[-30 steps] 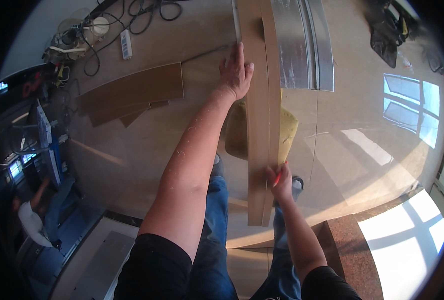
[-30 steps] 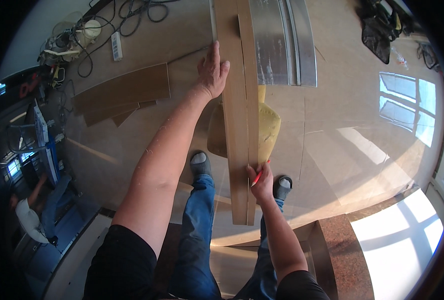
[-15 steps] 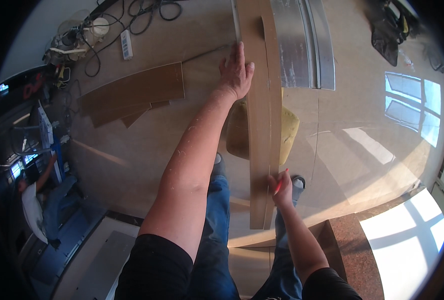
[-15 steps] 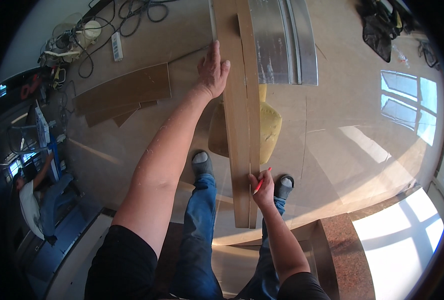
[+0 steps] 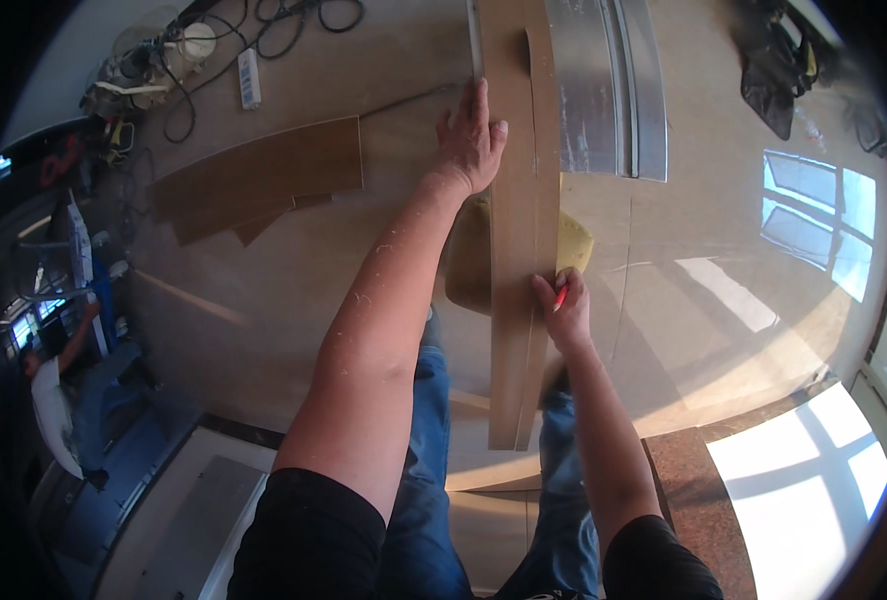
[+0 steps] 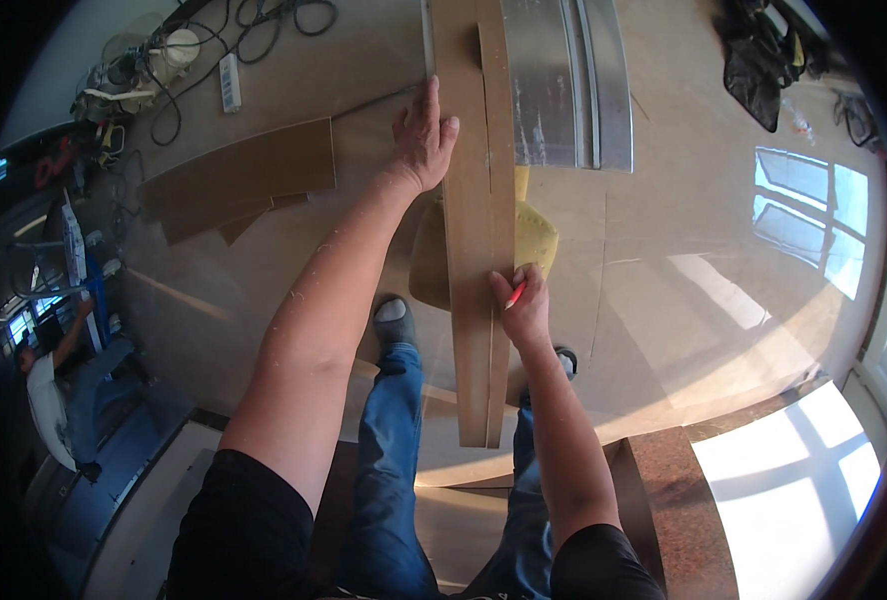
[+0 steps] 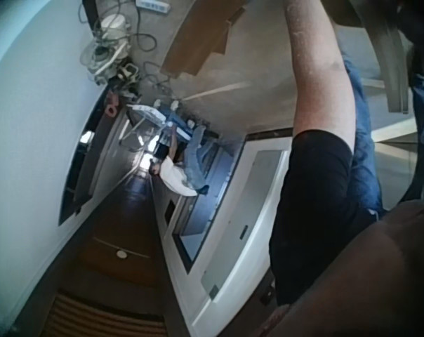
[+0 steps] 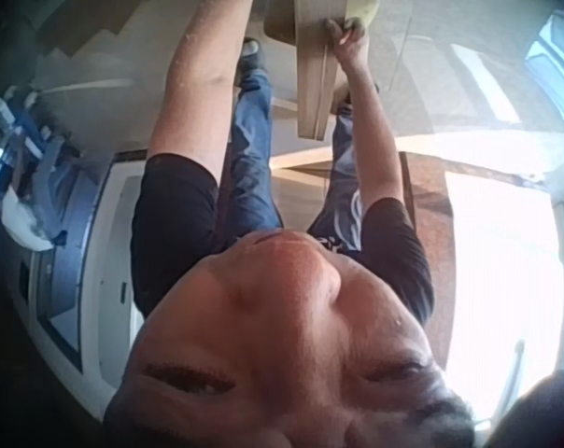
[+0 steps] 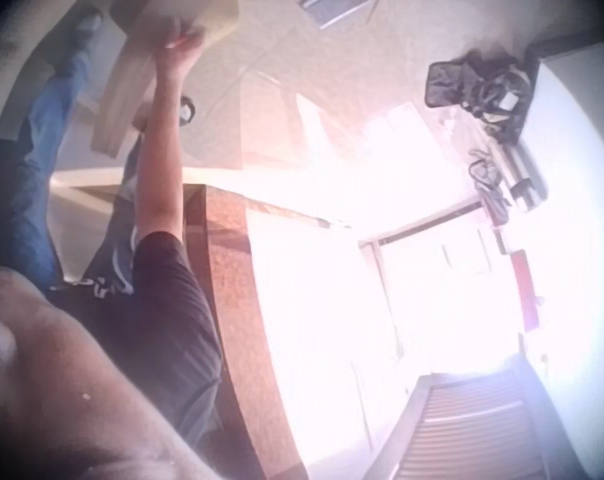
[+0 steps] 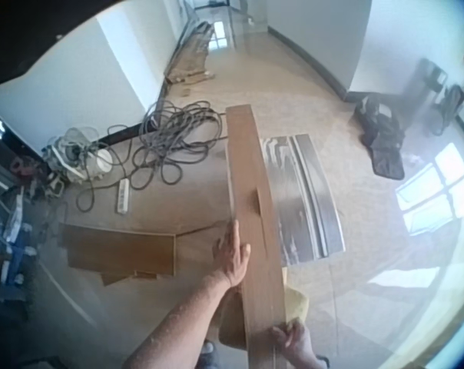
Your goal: The person uses a table saw to cut a flooring plank, then carries the cut pieces into another room and fits them onto the floor, marking the next cut with a pencil.
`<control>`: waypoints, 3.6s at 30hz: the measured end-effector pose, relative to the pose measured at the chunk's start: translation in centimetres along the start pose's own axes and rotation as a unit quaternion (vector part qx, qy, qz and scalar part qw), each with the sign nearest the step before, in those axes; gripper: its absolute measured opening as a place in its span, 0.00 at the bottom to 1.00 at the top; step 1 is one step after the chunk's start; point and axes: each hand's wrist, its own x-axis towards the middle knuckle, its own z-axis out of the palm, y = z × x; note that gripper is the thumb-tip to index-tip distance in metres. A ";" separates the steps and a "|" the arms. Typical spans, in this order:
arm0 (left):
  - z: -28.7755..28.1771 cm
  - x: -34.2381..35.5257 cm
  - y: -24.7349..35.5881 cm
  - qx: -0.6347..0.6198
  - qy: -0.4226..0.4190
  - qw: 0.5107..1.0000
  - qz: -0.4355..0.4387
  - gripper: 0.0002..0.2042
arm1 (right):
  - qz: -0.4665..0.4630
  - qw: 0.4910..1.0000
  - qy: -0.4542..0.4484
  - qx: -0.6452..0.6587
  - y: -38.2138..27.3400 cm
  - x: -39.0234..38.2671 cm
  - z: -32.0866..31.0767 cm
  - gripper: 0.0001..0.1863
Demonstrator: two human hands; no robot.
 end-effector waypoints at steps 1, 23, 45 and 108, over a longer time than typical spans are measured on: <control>-0.1 0.0 -0.1 0.000 0.001 1.000 0.001 0.35 | -0.009 1.000 0.002 -0.008 -0.3 -0.1 0.0 0.21; 0.0 0.1 -0.2 0.020 0.011 0.999 0.026 0.36 | -0.031 0.999 -0.009 -0.029 1.5 -4.4 -0.7 0.21; -0.1 0.0 0.0 0.003 0.014 1.000 0.020 0.36 | -0.004 1.000 -0.025 -0.012 2.9 -8.3 -0.9 0.19; 0.9 0.0 -0.8 0.021 0.054 0.997 0.047 0.36 | 0.079 0.994 -0.069 -0.001 10.4 -22.3 -2.0 0.19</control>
